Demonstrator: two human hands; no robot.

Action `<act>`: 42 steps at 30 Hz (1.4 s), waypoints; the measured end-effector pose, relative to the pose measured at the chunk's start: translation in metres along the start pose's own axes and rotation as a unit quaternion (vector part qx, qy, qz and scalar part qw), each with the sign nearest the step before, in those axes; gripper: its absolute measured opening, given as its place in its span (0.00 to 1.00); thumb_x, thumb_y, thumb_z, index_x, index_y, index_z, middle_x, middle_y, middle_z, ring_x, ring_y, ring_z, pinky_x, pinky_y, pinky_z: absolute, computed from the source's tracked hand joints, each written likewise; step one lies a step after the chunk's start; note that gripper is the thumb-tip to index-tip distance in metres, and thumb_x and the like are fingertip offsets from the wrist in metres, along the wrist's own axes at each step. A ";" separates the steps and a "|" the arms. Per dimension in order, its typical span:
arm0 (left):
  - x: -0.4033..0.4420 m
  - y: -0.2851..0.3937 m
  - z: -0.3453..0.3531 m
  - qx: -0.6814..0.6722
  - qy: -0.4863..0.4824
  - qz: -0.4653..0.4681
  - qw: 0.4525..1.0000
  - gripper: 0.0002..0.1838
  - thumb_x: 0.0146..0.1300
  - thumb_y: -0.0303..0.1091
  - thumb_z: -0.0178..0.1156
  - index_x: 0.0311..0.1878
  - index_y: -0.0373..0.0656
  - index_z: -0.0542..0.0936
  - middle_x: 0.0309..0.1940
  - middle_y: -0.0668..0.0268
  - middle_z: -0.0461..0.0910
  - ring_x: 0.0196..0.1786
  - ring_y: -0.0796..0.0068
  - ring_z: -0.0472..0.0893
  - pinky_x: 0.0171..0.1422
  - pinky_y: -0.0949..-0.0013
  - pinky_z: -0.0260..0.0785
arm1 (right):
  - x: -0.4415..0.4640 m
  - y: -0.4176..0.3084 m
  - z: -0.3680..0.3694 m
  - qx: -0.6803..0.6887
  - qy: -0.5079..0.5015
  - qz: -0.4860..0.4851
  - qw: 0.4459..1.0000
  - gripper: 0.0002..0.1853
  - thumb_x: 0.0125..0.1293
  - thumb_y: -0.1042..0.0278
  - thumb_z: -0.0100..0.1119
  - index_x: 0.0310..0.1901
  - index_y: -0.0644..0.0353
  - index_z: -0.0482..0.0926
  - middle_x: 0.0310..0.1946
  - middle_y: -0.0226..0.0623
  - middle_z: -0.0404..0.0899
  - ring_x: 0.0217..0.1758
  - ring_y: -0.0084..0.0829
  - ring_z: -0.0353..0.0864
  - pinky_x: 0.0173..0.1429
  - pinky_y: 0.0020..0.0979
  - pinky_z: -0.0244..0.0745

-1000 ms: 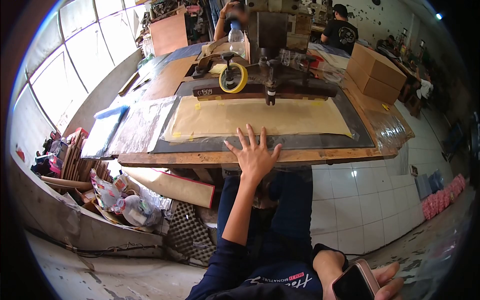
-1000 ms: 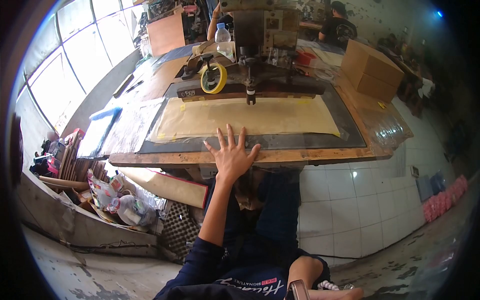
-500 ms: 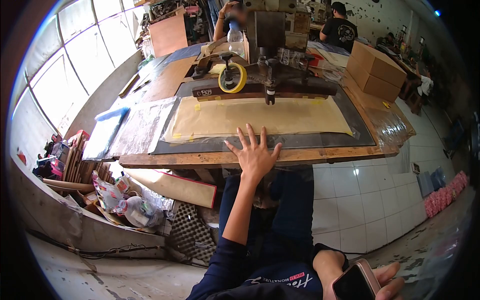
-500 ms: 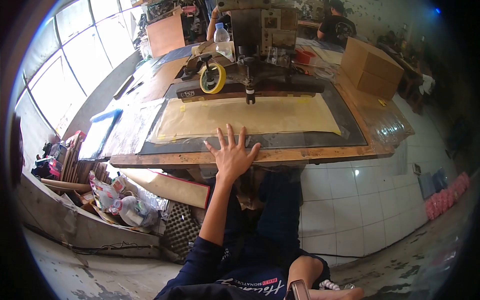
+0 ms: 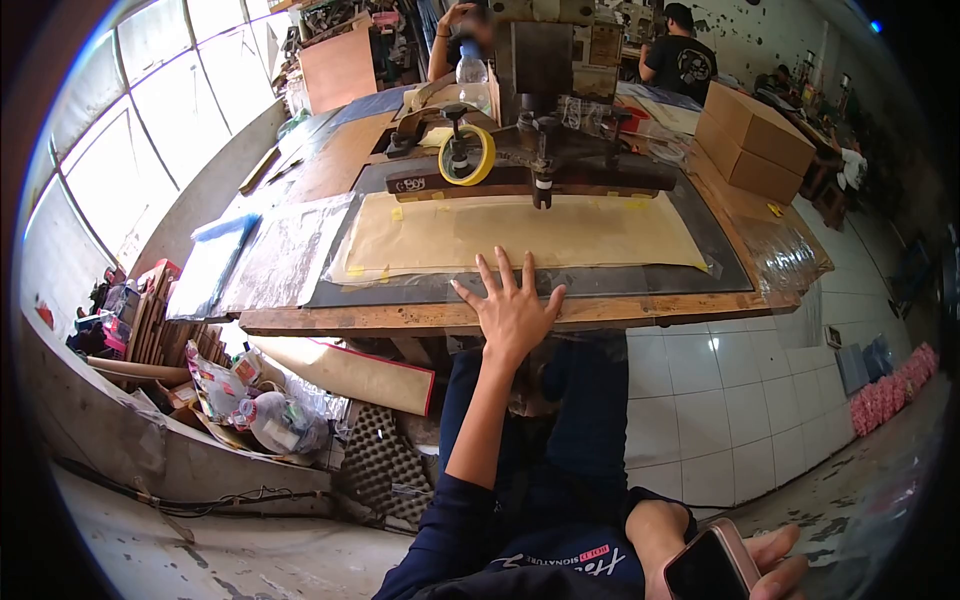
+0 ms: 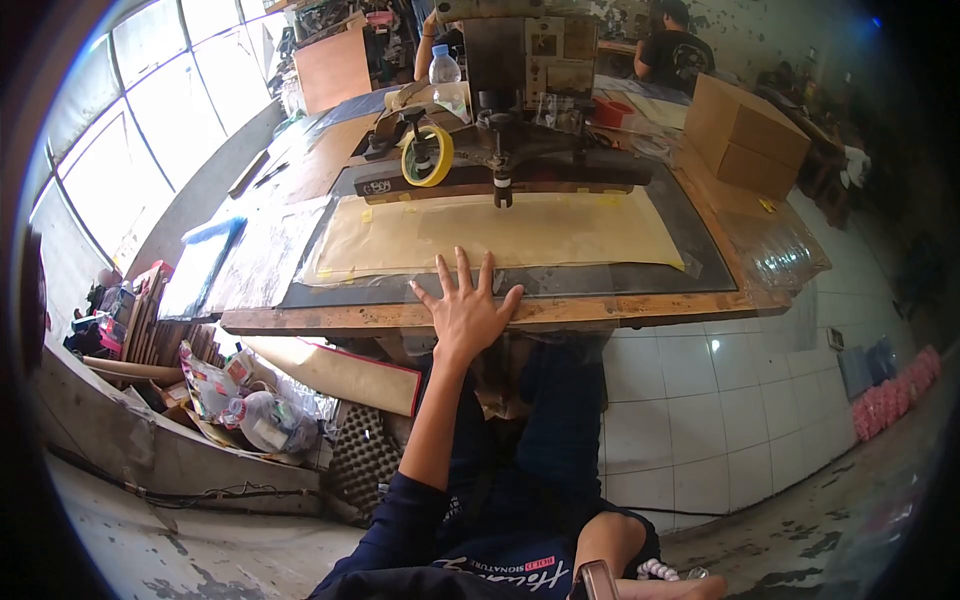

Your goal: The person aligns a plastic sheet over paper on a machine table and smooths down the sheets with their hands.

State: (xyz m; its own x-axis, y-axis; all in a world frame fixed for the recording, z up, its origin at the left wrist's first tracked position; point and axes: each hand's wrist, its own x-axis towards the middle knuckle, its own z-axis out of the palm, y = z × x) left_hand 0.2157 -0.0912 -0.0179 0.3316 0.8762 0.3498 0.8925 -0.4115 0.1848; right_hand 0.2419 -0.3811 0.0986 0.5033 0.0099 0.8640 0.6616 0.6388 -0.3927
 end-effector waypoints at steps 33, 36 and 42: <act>0.001 0.000 -0.001 0.023 -0.008 -0.004 1.000 0.38 0.63 0.67 0.36 0.69 0.52 0.59 0.71 0.50 0.49 0.73 0.42 0.45 0.63 0.23 0.28 | 0.002 0.004 -0.004 0.053 -0.021 -0.013 0.998 0.17 0.47 0.48 0.62 0.36 0.29 0.65 0.37 0.10 0.64 0.44 0.20 0.62 0.50 0.34 0.50; 0.000 0.001 -0.002 0.023 -0.007 -0.003 1.000 0.38 0.63 0.67 0.36 0.69 0.52 0.59 0.71 0.50 0.49 0.73 0.42 0.45 0.63 0.23 0.28 | 0.002 0.005 -0.004 0.057 -0.029 -0.015 0.998 0.17 0.47 0.48 0.62 0.37 0.29 0.65 0.37 0.10 0.64 0.44 0.19 0.62 0.51 0.34 0.50; 0.000 0.000 -0.001 0.024 -0.003 -0.004 1.000 0.38 0.63 0.67 0.37 0.69 0.53 0.60 0.71 0.50 0.49 0.73 0.42 0.45 0.63 0.23 0.28 | 0.003 0.006 -0.004 0.056 -0.039 -0.011 0.998 0.17 0.47 0.49 0.62 0.37 0.29 0.65 0.37 0.10 0.64 0.44 0.19 0.62 0.51 0.34 0.50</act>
State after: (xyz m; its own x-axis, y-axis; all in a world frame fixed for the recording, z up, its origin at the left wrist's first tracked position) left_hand 0.2157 -0.0915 -0.0168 0.3262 0.8808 0.3432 0.9085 -0.3925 0.1437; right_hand 0.2490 -0.3801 0.0976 0.4420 0.0513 0.8955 0.6035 0.7216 -0.3392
